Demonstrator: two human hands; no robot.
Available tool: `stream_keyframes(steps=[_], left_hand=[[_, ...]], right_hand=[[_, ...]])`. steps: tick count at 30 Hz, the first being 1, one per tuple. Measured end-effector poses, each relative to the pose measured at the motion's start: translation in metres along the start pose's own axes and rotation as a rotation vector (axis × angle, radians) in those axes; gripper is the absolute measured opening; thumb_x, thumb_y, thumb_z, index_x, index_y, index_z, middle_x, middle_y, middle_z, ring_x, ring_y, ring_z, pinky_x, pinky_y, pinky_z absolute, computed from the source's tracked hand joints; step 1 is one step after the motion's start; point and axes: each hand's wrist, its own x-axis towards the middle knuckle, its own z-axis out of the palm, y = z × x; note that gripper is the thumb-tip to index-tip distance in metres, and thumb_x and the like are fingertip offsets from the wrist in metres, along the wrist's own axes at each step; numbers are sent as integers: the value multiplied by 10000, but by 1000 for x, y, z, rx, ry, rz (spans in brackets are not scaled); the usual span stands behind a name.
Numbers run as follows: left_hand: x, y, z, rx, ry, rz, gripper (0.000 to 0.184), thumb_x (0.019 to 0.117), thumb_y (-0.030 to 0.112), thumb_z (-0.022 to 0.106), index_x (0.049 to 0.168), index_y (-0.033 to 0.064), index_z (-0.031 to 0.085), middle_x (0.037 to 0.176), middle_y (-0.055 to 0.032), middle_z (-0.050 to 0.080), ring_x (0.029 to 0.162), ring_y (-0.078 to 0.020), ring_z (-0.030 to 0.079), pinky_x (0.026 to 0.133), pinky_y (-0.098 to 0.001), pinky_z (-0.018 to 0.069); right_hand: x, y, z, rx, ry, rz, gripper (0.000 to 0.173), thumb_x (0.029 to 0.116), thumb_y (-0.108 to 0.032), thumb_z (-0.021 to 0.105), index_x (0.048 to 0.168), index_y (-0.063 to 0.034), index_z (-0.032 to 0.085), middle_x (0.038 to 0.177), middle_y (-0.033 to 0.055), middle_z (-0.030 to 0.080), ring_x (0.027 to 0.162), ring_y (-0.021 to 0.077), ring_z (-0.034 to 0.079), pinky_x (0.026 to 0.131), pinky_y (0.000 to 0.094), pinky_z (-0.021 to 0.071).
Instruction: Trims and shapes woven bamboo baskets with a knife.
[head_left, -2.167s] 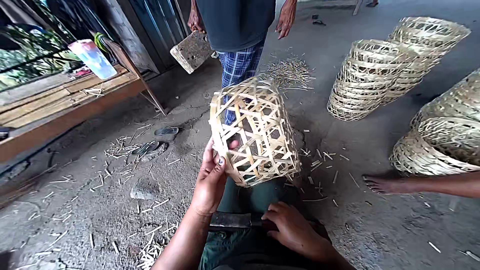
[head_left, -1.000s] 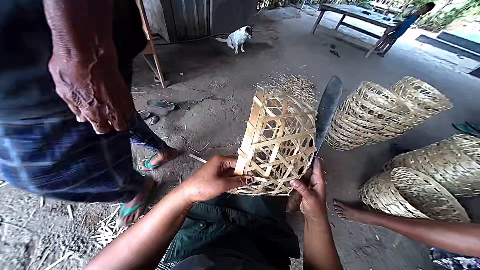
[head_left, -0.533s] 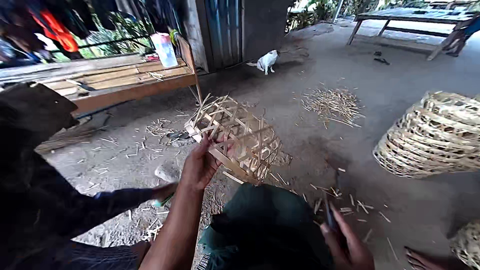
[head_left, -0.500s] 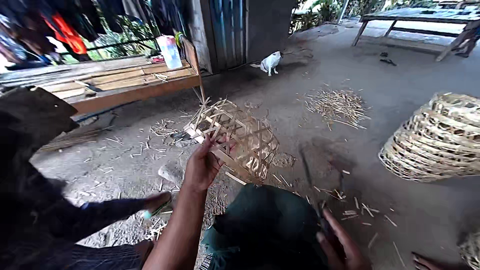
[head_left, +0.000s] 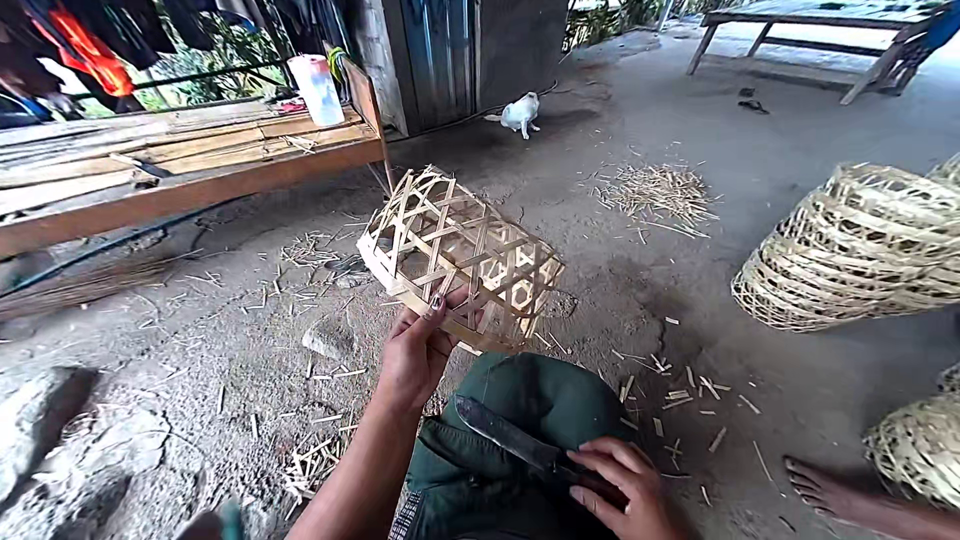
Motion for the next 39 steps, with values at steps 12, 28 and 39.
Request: stream_keyframes(steps=[12,28,39], left_hand=[[-54,-119,39,133,-355,129,291,1055,211,569,1312,101,650,1263,-24,689,1081,-80,664,962,-288,550],[-45,-151,36,150,-310,216,348,1047,143,579,1380,42,593,1088,-10,728,809,-25,664,735,-206,574],[-33,-136,26,287,-435,288,350,1071,238,544,1402,127,558,1037,61,697,769,4,639,682,-172,559]], right_hand=[[98,-108,-27,1066,423,88,258,1069,-142,535,1128,46,702,725,41,666,543,61,575,496,208,509],[119,-89,-19,1328,384,218,259,1072,-139,481,959,-14,679,713,-8,591,524,5,481,474,148,417],[127,-91,-29,1213,260,166,206,1059,-122,525,999,3,676,819,22,669,580,16,554,508,162,477]])
